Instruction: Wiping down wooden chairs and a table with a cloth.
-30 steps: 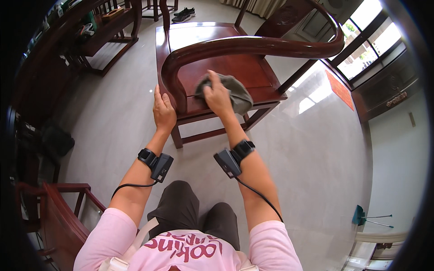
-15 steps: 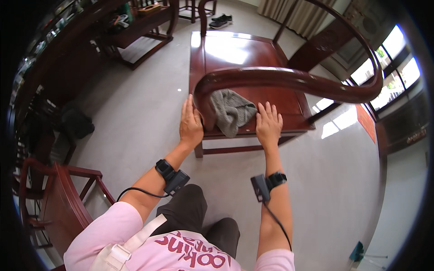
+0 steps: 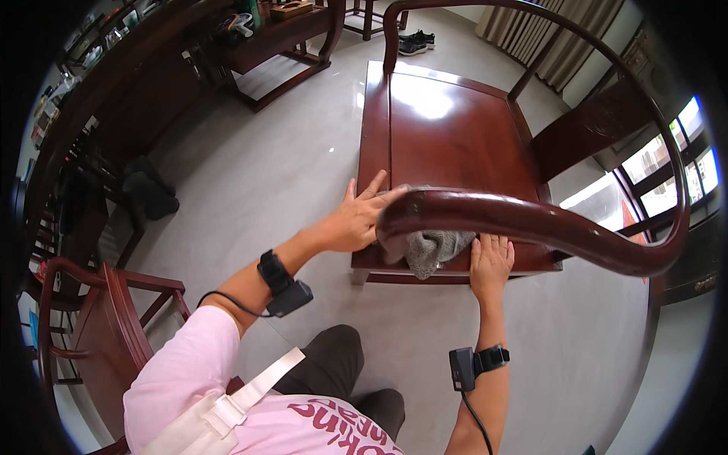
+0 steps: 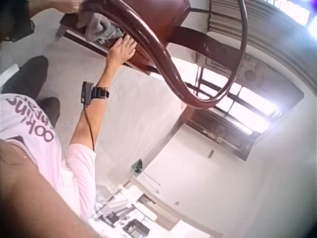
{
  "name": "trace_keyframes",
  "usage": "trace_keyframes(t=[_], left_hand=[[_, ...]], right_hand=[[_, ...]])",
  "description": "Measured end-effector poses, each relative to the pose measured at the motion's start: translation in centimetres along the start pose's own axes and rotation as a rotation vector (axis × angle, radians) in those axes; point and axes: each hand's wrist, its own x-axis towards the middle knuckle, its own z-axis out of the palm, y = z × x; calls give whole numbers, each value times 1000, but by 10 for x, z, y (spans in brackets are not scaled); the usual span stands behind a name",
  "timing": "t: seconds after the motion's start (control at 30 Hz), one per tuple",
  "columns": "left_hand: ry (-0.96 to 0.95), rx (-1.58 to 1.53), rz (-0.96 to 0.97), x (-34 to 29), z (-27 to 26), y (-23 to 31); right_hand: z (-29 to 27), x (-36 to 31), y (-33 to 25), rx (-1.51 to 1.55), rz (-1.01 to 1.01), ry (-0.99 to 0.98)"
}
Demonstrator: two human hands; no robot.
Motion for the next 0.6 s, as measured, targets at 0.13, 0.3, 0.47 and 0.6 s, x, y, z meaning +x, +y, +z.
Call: trace_keyframes(t=[0.13,0.3,0.47,0.6], left_hand=[[-6,66,66,22,-22,-34],[265,25,-77,71,-20,-108],[293,-102,-339,129,-31,-137],[262,128,-274,135,-21,-123]], right_hand=[[-5,-2,1,18,10,-94],[-11,2,-7,291,9,-1],[-15,7,-12,134,-49,2],[-11,8,-12,72,-97,-3]])
